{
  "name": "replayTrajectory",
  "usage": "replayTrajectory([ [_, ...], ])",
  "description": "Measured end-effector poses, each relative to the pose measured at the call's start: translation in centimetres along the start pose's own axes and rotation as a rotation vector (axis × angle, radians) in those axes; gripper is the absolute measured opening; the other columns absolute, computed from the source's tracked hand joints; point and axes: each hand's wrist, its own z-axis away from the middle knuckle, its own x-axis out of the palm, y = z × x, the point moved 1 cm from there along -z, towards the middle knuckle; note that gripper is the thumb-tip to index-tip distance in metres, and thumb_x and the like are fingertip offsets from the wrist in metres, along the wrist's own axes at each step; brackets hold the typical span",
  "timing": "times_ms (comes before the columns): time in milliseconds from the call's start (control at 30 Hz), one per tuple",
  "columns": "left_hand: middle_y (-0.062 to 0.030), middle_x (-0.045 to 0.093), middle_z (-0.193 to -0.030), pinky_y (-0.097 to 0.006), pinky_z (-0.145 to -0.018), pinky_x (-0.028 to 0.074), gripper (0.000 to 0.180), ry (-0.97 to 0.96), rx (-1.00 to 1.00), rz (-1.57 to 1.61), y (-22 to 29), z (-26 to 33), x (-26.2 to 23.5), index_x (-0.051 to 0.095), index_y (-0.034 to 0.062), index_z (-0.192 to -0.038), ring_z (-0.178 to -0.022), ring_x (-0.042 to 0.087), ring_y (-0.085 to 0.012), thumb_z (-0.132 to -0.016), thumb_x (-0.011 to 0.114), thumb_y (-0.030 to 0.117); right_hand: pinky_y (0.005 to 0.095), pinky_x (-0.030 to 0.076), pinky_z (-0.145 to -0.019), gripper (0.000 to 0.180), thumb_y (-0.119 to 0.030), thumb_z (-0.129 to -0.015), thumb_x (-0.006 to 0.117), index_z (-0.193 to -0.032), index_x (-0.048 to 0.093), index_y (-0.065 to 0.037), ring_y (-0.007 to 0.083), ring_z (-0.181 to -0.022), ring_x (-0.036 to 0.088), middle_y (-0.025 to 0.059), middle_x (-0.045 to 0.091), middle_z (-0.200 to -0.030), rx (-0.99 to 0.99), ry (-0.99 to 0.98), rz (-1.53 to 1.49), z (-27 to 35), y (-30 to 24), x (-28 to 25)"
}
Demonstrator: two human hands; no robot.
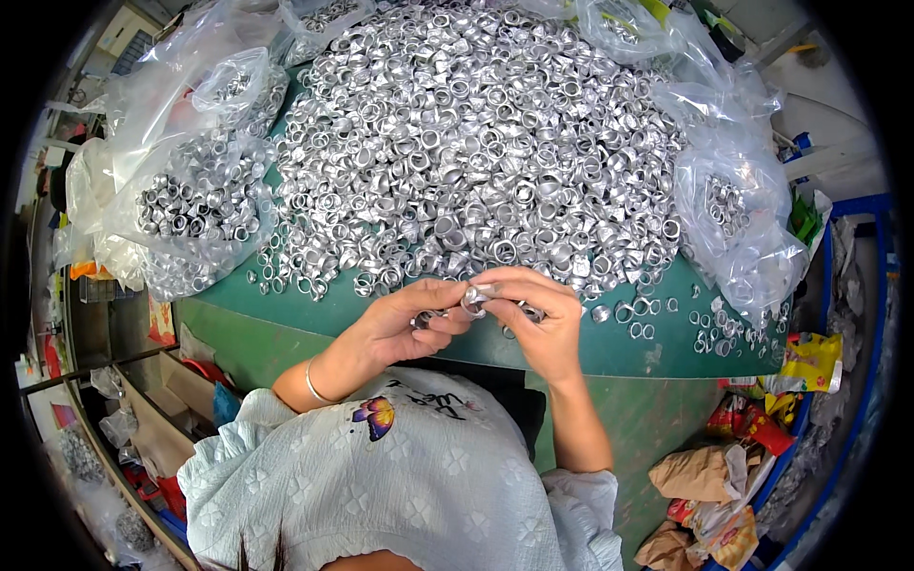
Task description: The person sorts small metal tabs from a large pile on a green table by hand, picking them up individually and moving them into plastic bags or different areas of the table.
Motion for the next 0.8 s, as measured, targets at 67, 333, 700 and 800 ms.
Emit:
replayTrajectory([
  [67,-0.0023,0.051,-0.075,-0.014,-0.036,0.023,0.019,-0.021,-0.006,0.013,0.0,0.0,-0.1,0.056,0.0004,-0.086,-0.056,0.038,-0.0022,-0.085,0.058,0.02,0.0194,0.043,-0.049,0.011,0.01,-0.071,0.059,-0.079,0.064,0.006,0.01,-0.059,0.055,0.0149,0.063,-0.089,0.041,0.043,-0.054,0.4,0.3,0.0],
  [333,-0.0025,0.047,-0.073,-0.013,-0.037,0.025,0.018,-0.001,0.006,0.038,-0.1,0.1,0.1,0.053,-0.0004,-0.09,-0.055,0.036,-0.0031,-0.088,0.053,0.017,0.0191,0.041,-0.049,0.012,0.015,-0.067,0.06,-0.076,0.059,0.006,0.0096,-0.058,0.052,0.014,0.059,-0.091,0.06,0.233,-0.179,1.6,0.3,0.5],
  [700,-0.0076,0.053,-0.084,-0.014,-0.037,0.028,0.017,-0.08,0.008,0.075,-0.5,-0.2,-0.9,0.053,-0.0006,-0.094,-0.059,0.044,-0.0058,-0.086,0.054,0.014,0.0223,0.041,-0.057,0.015,0.013,-0.062,0.065,-0.072,0.059,0.005,0.0124,-0.066,0.053,0.0089,0.057,-0.077,0.018,0.329,0.032,3.0,-0.3,1.0],
  [800,-0.0065,0.053,-0.082,-0.014,-0.038,0.028,0.016,-0.079,0.011,0.036,-0.6,-0.1,-0.8,0.055,0.0003,-0.092,-0.06,0.044,-0.0053,-0.086,0.055,0.016,0.0224,0.041,-0.057,0.015,0.011,-0.062,0.067,-0.073,0.059,0.004,0.0133,-0.067,0.053,0.0091,0.058,-0.077,-0.061,0.263,0.167,3.2,-0.4,1.4],
])
